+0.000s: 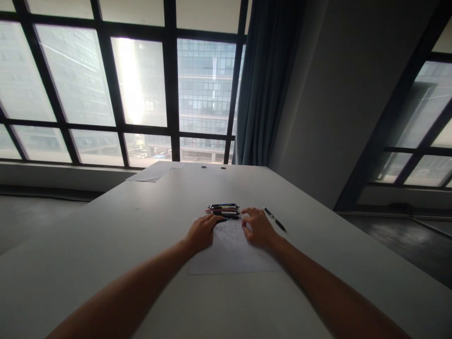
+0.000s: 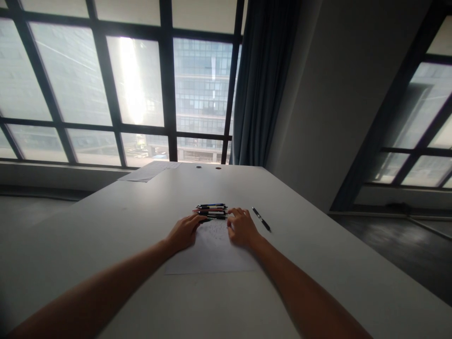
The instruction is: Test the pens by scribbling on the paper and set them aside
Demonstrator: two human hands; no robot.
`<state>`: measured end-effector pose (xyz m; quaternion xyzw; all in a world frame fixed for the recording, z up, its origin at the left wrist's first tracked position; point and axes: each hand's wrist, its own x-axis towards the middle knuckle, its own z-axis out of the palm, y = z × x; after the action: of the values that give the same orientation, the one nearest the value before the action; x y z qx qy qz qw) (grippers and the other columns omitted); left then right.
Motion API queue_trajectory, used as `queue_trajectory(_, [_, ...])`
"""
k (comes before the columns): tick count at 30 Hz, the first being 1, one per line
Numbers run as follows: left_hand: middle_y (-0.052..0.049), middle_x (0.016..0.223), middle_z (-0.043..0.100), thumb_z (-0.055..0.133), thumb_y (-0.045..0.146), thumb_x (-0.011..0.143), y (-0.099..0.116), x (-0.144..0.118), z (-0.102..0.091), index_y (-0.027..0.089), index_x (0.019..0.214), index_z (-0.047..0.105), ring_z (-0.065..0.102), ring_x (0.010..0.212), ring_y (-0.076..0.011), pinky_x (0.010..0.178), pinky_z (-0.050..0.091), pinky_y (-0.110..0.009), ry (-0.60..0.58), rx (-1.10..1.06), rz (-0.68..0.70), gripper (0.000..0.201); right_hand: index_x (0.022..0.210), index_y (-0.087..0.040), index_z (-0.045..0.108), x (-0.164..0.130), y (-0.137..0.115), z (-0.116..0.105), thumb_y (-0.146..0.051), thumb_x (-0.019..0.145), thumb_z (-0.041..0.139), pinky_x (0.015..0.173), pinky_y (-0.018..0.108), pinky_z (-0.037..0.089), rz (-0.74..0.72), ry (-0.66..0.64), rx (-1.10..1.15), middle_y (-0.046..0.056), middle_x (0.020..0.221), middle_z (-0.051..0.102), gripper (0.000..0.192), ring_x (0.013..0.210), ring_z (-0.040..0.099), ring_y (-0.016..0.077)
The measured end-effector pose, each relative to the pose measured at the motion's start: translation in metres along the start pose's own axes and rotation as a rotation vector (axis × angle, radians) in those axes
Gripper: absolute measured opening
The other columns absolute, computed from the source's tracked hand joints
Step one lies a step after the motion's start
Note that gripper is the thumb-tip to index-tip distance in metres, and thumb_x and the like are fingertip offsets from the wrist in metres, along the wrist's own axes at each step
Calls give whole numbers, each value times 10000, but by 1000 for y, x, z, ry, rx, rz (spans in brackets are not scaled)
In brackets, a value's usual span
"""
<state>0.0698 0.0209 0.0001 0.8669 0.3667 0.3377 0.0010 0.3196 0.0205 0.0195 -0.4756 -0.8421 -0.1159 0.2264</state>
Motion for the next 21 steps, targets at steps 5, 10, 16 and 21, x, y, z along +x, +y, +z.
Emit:
queue_trajectory(5, [-81, 1107, 686, 460, 59, 821, -1, 0, 1, 216, 1198, 589, 655, 1017, -238, 889, 540, -383, -9, 15, 7, 428, 687, -191, 647, 0, 1, 4, -108, 706, 627, 959, 449, 342, -23, -22, 26, 83, 1179, 631, 87, 1116, 536, 266])
queue_trajectory(10, [-74, 1086, 689, 456, 64, 834, -1, 0, 2, 226, 1185, 602, 659, 1000, -226, 879, 541, -372, -3, 4, 6, 413, 796, -183, 606, 2, -6, 5, -65, 788, 548, 906, 389, 372, -41, 59, 98, 79, 1021, 659, 132, 987, 572, 221])
queue_trajectory(16, [-69, 1085, 687, 469, 47, 808, -1, 0, 2, 238, 1200, 607, 651, 1018, -227, 894, 536, -376, -7, -5, 6, 457, 828, -187, 557, 4, -15, 6, -109, 881, 473, 807, 343, 384, -65, 211, 166, 49, 782, 633, 127, 756, 550, 194])
queue_trajectory(21, [-80, 1096, 686, 475, 54, 807, -1, 0, 2, 236, 1215, 610, 652, 1012, -233, 899, 537, -389, -14, -9, 15, 465, 834, -190, 557, 3, -16, 8, -112, 890, 471, 792, 330, 374, -96, 223, 163, 47, 793, 629, 129, 770, 546, 190])
